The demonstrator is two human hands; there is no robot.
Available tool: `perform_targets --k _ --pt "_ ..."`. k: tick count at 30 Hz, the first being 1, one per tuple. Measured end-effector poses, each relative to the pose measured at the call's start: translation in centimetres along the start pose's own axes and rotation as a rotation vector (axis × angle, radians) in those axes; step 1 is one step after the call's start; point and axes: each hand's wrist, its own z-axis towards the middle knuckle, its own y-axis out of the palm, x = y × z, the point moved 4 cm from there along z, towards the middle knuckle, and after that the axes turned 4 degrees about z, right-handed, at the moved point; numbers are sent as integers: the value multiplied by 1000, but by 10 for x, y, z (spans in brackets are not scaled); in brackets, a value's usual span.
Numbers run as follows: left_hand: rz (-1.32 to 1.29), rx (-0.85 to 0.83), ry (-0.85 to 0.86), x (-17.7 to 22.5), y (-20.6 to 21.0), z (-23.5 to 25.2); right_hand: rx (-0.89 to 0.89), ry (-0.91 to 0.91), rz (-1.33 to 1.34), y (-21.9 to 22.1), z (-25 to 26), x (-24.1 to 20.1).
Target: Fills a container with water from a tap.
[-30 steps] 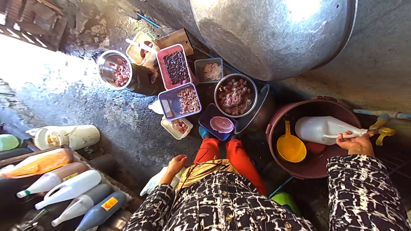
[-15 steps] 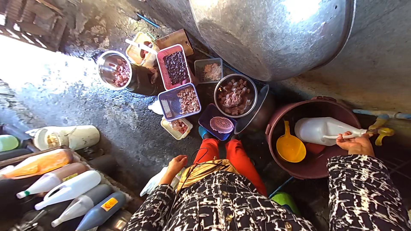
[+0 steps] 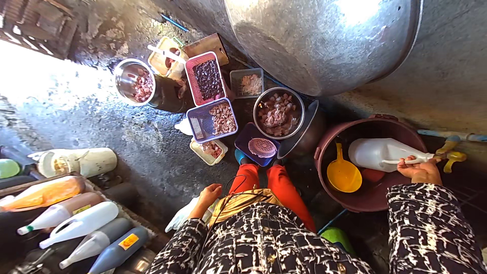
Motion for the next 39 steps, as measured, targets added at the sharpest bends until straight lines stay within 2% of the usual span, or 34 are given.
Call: perform_targets --k 39 --pt "-11 11 -2 -2 -1 3 24 -8 -25 0 3 1"
